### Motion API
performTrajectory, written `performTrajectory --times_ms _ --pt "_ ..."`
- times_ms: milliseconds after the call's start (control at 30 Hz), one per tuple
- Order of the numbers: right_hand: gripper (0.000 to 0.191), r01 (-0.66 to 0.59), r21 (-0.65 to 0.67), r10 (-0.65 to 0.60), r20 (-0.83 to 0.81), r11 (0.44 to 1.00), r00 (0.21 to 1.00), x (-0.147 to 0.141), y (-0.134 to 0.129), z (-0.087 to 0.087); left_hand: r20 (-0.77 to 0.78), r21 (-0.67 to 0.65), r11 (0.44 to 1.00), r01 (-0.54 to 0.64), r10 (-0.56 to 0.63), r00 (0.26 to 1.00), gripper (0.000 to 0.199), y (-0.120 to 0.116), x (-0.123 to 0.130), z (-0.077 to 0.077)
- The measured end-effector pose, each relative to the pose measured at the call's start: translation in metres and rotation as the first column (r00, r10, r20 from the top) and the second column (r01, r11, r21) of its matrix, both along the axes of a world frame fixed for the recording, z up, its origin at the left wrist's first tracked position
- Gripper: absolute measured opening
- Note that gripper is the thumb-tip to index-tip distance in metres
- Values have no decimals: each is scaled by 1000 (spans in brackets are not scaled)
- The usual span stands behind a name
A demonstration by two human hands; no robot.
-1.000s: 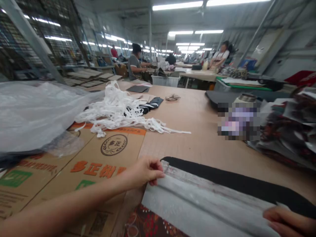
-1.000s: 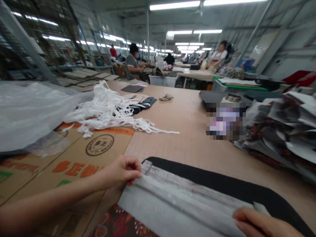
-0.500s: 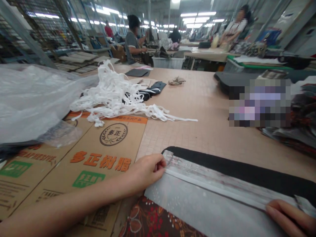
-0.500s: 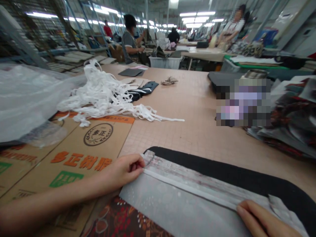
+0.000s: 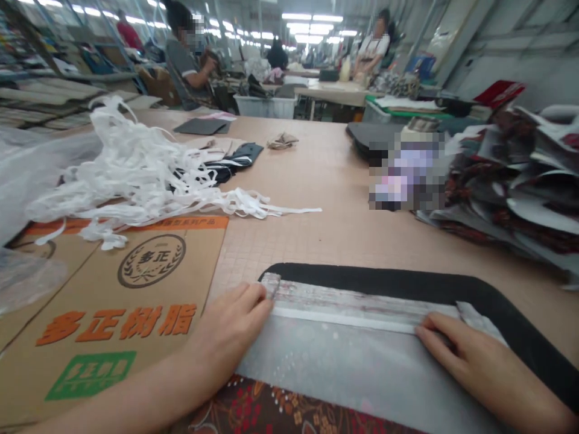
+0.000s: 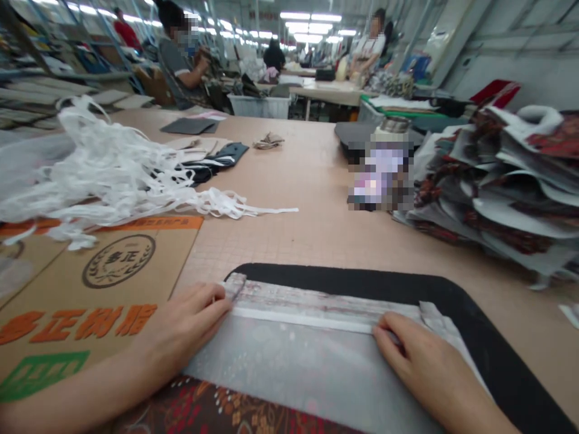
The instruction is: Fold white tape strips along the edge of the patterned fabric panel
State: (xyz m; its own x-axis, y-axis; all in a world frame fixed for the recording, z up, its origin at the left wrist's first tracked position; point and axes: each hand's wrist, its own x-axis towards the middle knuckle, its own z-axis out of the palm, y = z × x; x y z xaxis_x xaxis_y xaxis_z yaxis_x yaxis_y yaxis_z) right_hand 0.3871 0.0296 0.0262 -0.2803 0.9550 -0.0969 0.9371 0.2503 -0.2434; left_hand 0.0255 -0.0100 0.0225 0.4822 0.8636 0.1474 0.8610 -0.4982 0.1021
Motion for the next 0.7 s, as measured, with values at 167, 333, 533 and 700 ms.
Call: performTrajectory --times_ms 167,333,533,700 --pt "20 22 -34 -21 40 999 999 -11 -4 11 -257 221 965 143 -84 963 44 -10 7 -2" --pt "15 67 -23 -65 58 998 996 -17 -6 16 -386 123 976 178 -119 915 67 -13 13 8" --pt "15 48 32 -50 87 998 995 -22 -9 16 -403 85 939 333 -273 873 52 9 49 13" --pt "14 71 74 -79 114 995 990 -18 -9 17 -298 -32 885 465 -453 841 54 27 110 6"
